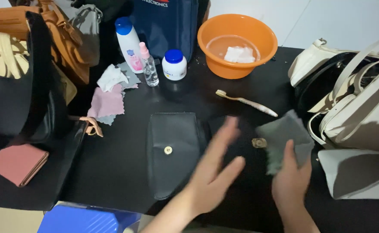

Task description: Cleaning a black leather bag by scrubbing it with a toothbrush and wiping it with a cloth.

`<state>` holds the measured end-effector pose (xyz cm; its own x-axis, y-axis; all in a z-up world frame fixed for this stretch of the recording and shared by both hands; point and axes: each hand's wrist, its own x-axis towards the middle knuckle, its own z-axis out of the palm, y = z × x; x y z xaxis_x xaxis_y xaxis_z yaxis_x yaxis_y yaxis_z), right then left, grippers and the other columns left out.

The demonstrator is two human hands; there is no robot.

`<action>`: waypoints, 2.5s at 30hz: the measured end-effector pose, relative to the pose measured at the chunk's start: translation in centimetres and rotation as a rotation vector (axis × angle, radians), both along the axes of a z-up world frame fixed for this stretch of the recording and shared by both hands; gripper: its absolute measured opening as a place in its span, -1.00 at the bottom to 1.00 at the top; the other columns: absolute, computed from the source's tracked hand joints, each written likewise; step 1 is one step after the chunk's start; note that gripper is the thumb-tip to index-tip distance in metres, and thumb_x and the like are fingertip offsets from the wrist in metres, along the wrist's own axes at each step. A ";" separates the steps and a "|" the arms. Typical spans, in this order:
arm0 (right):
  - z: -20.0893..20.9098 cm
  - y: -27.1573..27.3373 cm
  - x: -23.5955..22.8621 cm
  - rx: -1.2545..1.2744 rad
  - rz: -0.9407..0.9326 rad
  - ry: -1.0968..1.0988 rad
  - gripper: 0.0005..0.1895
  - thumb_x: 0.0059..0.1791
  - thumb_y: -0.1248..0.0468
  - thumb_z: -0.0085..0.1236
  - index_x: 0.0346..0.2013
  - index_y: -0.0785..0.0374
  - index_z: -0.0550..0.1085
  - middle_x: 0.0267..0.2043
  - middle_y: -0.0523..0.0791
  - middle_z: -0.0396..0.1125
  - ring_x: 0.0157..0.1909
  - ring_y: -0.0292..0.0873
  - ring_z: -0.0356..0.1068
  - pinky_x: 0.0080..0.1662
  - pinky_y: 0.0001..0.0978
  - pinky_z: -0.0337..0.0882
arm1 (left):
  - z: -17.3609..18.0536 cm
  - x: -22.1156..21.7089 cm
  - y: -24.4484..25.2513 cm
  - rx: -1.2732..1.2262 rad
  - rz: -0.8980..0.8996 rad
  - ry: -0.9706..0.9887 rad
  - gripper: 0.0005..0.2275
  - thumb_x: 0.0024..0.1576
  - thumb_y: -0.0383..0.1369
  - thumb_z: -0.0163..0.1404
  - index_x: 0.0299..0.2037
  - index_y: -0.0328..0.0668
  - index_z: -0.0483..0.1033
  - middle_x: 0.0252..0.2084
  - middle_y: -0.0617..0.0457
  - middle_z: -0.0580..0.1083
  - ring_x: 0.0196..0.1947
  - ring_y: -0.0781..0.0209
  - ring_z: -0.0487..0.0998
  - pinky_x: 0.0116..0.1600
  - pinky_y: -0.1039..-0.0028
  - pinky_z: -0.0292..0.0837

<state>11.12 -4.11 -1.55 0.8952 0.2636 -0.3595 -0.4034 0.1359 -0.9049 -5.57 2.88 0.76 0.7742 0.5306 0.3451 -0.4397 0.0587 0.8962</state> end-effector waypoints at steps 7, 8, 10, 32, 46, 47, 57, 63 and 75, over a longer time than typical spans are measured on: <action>-5.9 4.6 0.0 -0.962 0.904 -1.591 -0.29 0.06 -0.03 -0.12 0.43 0.24 0.11 0.53 0.18 -0.11 0.56 0.24 -0.19 0.34 0.35 -0.11 | -4.2 -6.7 1.3 0.904 0.734 1.141 -0.38 0.19 0.13 -0.14 0.42 0.11 0.21 0.53 -0.20 0.01 0.46 -0.45 -0.05 0.31 -0.37 -0.11; -7.3 5.2 -0.4 -1.124 0.973 -1.687 -0.21 0.10 -0.13 -0.23 0.50 0.25 -0.02 0.56 0.20 -0.20 0.58 0.19 -0.23 0.39 0.11 -0.05 | -5.5 -7.0 1.4 0.881 0.644 1.320 -0.21 0.14 0.38 -0.15 0.48 0.16 0.09 0.56 -0.23 -0.11 0.47 -0.53 -0.16 0.31 -0.36 -0.13; -6.1 6.1 -0.5 -1.143 1.034 -1.616 -0.19 0.07 -0.08 -0.14 0.52 0.20 -0.06 0.58 0.17 -0.25 0.58 0.20 -0.27 0.40 0.13 -0.07 | -6.4 -7.7 1.8 0.932 0.628 1.280 -0.10 0.05 0.45 -0.06 0.50 0.16 0.07 0.57 -0.24 -0.15 0.46 -0.59 -0.19 0.29 -0.35 -0.08; 4.4 -1.4 -1.1 -0.623 1.055 -0.119 -0.64 -0.10 0.28 0.28 -0.02 0.23 0.73 -0.12 0.00 0.70 -0.05 -0.07 0.63 0.09 -0.29 0.44 | -1.6 -6.9 -0.4 -0.011 0.068 0.210 -0.14 0.17 -0.16 0.16 0.53 -0.17 -0.22 0.62 -0.06 -0.13 0.61 0.06 -0.22 0.52 0.24 -0.32; -0.6 10.9 11.8 -0.748 0.694 -1.036 -0.65 0.02 0.07 0.20 0.10 -0.12 0.57 0.00 -0.17 0.50 0.07 -0.11 0.44 0.14 -0.22 0.41 | 0.2 -9.7 17.0 -0.685 0.823 0.205 -0.68 0.16 -0.40 0.09 0.12 -0.18 0.41 0.07 0.01 0.54 -0.02 0.06 0.58 0.07 0.00 0.54; -3.1 11.6 14.4 -0.864 0.667 -1.227 -0.60 -0.03 -0.04 0.29 0.10 -0.24 0.58 0.05 -0.22 0.50 0.16 -0.02 0.42 0.24 -0.15 0.38 | 0.2 -9.7 18.5 -0.639 0.810 0.203 -0.63 0.19 -0.47 0.09 0.20 -0.20 0.35 0.11 0.05 0.50 -0.03 0.05 0.59 0.10 -0.06 0.54; -6.0 11.6 15.2 -1.134 0.801 -1.120 -0.59 0.05 -0.15 0.12 0.19 -0.31 0.49 0.25 -0.43 0.35 0.36 -0.15 0.15 0.34 0.10 0.08 | -4.9 -14.2 29.8 0.427 1.022 1.432 -0.45 0.08 -0.35 0.20 0.31 -0.26 0.38 0.06 -0.41 0.50 0.04 -0.39 0.58 -0.23 -0.24 0.61; -6.2 12.4 15.6 -1.270 0.823 -1.197 -0.69 0.08 -0.16 0.04 0.07 -0.30 0.53 0.16 -0.49 0.37 0.35 -0.32 0.17 0.32 -0.02 0.13 | -3.7 -12.9 19.0 0.797 1.293 1.354 -0.51 0.13 -0.19 0.14 0.23 -0.26 0.44 0.12 -0.30 0.47 0.16 -0.27 0.46 0.05 -0.02 0.57; 7.1 16.0 16.4 -1.071 0.795 -1.419 -0.65 0.18 0.00 -0.28 -0.10 0.14 0.40 -0.22 0.08 0.48 -0.14 0.25 0.46 -0.15 0.13 0.37 | -28.9 -11.0 7.9 0.695 1.235 0.748 -0.59 0.15 -0.34 -0.17 0.22 0.05 0.53 0.40 0.03 0.39 0.40 -0.15 0.40 0.33 0.26 0.37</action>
